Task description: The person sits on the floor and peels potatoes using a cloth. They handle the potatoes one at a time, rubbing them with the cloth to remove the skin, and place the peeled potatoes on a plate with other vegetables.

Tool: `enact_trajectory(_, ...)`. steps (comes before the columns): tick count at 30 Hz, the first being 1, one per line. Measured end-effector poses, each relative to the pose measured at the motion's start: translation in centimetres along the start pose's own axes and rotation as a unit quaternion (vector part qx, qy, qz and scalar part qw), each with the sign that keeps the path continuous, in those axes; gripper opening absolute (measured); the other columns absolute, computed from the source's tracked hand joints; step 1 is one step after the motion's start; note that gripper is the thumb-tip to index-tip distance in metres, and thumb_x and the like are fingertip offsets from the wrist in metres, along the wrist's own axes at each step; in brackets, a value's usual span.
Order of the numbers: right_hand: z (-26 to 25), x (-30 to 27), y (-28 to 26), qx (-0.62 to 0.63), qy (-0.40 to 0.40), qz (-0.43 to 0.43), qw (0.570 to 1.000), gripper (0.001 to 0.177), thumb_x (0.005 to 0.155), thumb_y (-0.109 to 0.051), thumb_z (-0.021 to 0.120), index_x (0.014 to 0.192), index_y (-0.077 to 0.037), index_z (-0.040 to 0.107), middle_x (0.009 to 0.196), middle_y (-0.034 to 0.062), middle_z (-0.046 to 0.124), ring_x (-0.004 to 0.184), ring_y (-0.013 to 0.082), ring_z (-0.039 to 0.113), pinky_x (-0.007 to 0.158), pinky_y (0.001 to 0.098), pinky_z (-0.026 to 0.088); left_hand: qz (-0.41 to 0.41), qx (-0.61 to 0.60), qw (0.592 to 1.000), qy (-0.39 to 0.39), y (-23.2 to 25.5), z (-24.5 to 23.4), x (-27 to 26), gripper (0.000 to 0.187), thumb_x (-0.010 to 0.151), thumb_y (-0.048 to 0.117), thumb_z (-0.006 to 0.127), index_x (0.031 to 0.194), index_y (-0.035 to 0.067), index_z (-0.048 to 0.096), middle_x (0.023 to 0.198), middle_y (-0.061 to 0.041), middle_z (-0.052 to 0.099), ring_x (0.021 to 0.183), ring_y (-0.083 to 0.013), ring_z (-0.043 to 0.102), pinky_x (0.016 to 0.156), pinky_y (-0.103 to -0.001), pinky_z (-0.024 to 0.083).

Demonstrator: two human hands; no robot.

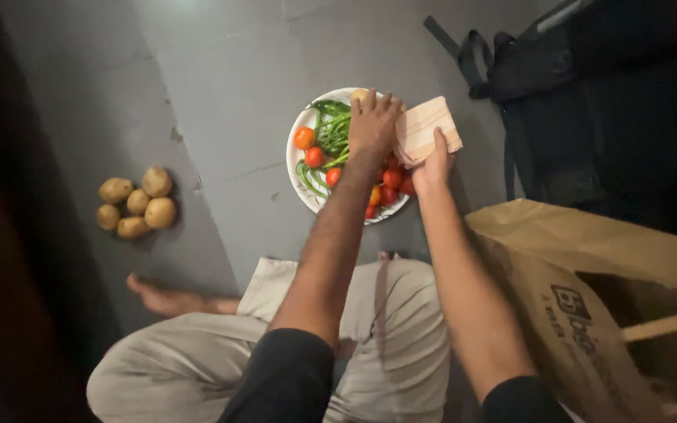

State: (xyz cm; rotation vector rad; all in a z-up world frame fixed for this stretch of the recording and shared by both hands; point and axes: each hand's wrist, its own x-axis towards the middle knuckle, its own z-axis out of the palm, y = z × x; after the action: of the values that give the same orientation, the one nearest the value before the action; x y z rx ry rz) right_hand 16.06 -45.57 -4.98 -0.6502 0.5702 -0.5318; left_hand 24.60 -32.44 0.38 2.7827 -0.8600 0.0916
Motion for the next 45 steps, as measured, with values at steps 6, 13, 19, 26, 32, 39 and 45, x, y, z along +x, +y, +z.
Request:
enact_trajectory(6,-0.3,1.9,0.7,-0.019,0.020,0.038,0.999,0.046,0.097,-0.016,0.063,0.138,-0.001,0.051,0.132,0.0179,0.063,0.116,0.0366,0.066,0.098,0.0526,0.057,-0.011,0.054,0.997,-0.046,0.9,1.5,1.8,0.050,0.098,0.026,0.048,0.148,0.022,0.047,0.153,-0.005,0.047,0.143,-0.0321,0.039,0.111,-0.069,0.026)
enact_trajectory(13,0.4,1.2,0.7,-0.025,0.009,0.036,0.999,0.046,0.099,-0.017,0.064,0.140,0.000,0.052,0.134,0.0180,0.064,0.119,0.0350,0.067,0.100,0.0498,0.057,-0.027,0.041,0.997,-0.059,0.9,-1.1,2.1,0.043,0.102,0.027,0.052,0.144,0.017,0.055,0.130,-0.004,0.061,0.127,-0.0260,0.054,0.117,-0.068,0.026)
enact_trajectory(19,1.2,0.4,-0.2,-0.032,0.005,0.083,0.996,0.050,0.098,-0.025,0.061,0.142,-0.003,0.050,0.137,0.0184,0.062,0.122,0.0361,0.065,0.101,0.0522,0.056,-0.025,0.052,0.998,-0.022,0.6,-2.1,2.0,0.029,0.098,0.029,0.055,0.123,0.016,0.061,0.128,-0.005,0.066,0.138,-0.0334,0.047,0.117,-0.063,0.022)
enact_trajectory(26,1.6,-0.8,-1.0,-0.029,-0.018,0.046,0.998,0.052,0.099,-0.022,0.063,0.144,-0.003,0.048,0.142,0.0174,0.059,0.128,0.0356,0.062,0.106,0.0510,0.054,-0.046,-0.108,0.990,0.078,-1.5,-3.5,0.4,0.041,0.091,0.032,0.064,0.130,0.018,0.060,0.125,-0.008,0.069,0.133,-0.0317,0.053,0.117,-0.059,0.026)
enact_trajectory(32,3.5,-3.6,-1.9,-0.024,-0.026,0.004,0.999,0.050,0.099,-0.018,0.065,0.144,-0.001,0.049,0.142,0.0175,0.060,0.128,0.0352,0.063,0.108,0.0499,0.055,-0.132,-0.365,0.915,0.113,-3.7,-7.8,-3.4,0.056,0.088,0.028,0.078,0.137,0.013,0.056,0.132,-0.010,0.066,0.126,-0.0317,0.060,0.106,-0.043,0.048)
enact_trajectory(39,5.8,-6.9,0.4,-0.049,-0.016,-0.093,0.994,0.051,0.097,-0.017,0.067,0.141,0.002,0.052,0.139,0.0159,0.061,0.124,0.0316,0.064,0.104,0.0446,0.056,-0.131,-0.422,0.869,0.221,-6.4,-9.6,-8.4,0.059,0.082,0.016,0.081,0.137,0.009,0.059,0.128,-0.015,0.066,0.119,-0.0318,0.065,0.102,-0.039,0.054)
enact_trajectory(45,7.1,-15.5,6.9,-0.306,-0.123,-0.108,0.938,0.049,0.097,-0.021,0.070,0.137,0.003,0.057,0.134,0.0141,0.066,0.118,0.0206,0.066,0.101,0.0354,0.053,-0.227,-0.487,0.822,0.189,-8.7,-8.7,-16.7,0.059,0.078,0.011,0.083,0.133,0.004,0.063,0.122,-0.018,0.069,0.108,-0.0276,0.071,0.092,-0.037,0.057)
